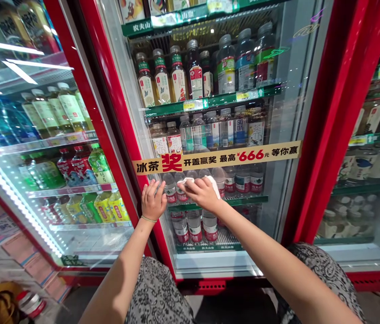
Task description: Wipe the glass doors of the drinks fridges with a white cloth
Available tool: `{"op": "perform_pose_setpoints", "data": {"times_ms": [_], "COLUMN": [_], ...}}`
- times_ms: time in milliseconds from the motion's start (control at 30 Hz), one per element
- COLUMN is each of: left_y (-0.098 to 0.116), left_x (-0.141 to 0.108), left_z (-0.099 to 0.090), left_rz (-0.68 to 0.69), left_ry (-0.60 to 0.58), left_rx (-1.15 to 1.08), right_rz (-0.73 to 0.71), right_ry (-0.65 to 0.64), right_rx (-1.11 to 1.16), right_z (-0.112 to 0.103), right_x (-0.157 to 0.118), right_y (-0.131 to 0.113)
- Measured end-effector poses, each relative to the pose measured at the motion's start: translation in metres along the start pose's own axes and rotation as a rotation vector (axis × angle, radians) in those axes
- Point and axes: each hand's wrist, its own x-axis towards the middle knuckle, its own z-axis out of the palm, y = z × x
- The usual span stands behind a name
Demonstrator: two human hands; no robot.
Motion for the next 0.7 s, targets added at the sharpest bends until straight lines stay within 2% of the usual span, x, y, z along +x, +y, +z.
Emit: {"op": "perform_pose_setpoints", "data": {"times_ms": [67,100,200,233,267,367,400,533,567,667,700], "left_y": [-0.0004,-0.0005,-0.0008,-0.0008,-0.0007,0.0001,0.0003,0.0008,0.0007,0.0002,0.0001], "left_x": [-0.0014,-0.0019,-0.0016,-0.0011,-0.0005,0.0008,0.001,0.0009,0.0009,0.0006,0.0004], "left_z": [0.0009,0.0012,0.0012,0.001,0.0007,0.0001,0.0,0.0002,0.0002,0.0005,0.0006], "left_rz": [-0.025,-0.037,-0.058,-0.059,-0.057,-0.064,-0.072,-0.085,-0.083,-0.076,-0.076], "left_ry": [0.013,0.022,0.059,0.073,0.086,0.099,0.092,0.065,0.062,0.064,0.065], "left_rx": [-0.018,-0.027,-0.045,-0.047,-0.048,-0.036,-0.026,0.011,0.013,0.016,0.019], "right_rz": [0.132,0.134,-0.093,-0.146,-0.139,0.094,0.119,-0.105,-0.089,0.123,0.135], "right_ry": [-0.003,-0.013,-0.031,-0.023,-0.011,0.007,-0.002,-0.035,-0.029,-0.008,-0.011], "right_rx": [-0.03,-0.028,0.037,0.046,0.037,-0.031,-0.031,0.057,0.059,0.019,0.023], "right_z": [0.0002,0.0005,0.0013,0.0014,0.0013,0.0014,0.0016,0.0037,0.0042,0.0053,0.0055], "right_x": [0.0005,0.0007,0.0012,0.0013,0.0014,0.0022,0.0024,0.0005,-0.0006,-0.0025,-0.0024], "right_y": [-0.0001,-0.0009,-0.0045,-0.0054,-0.0059,-0.0064,-0.0066,-0.0075,-0.0076,-0.0082,-0.0084]}}
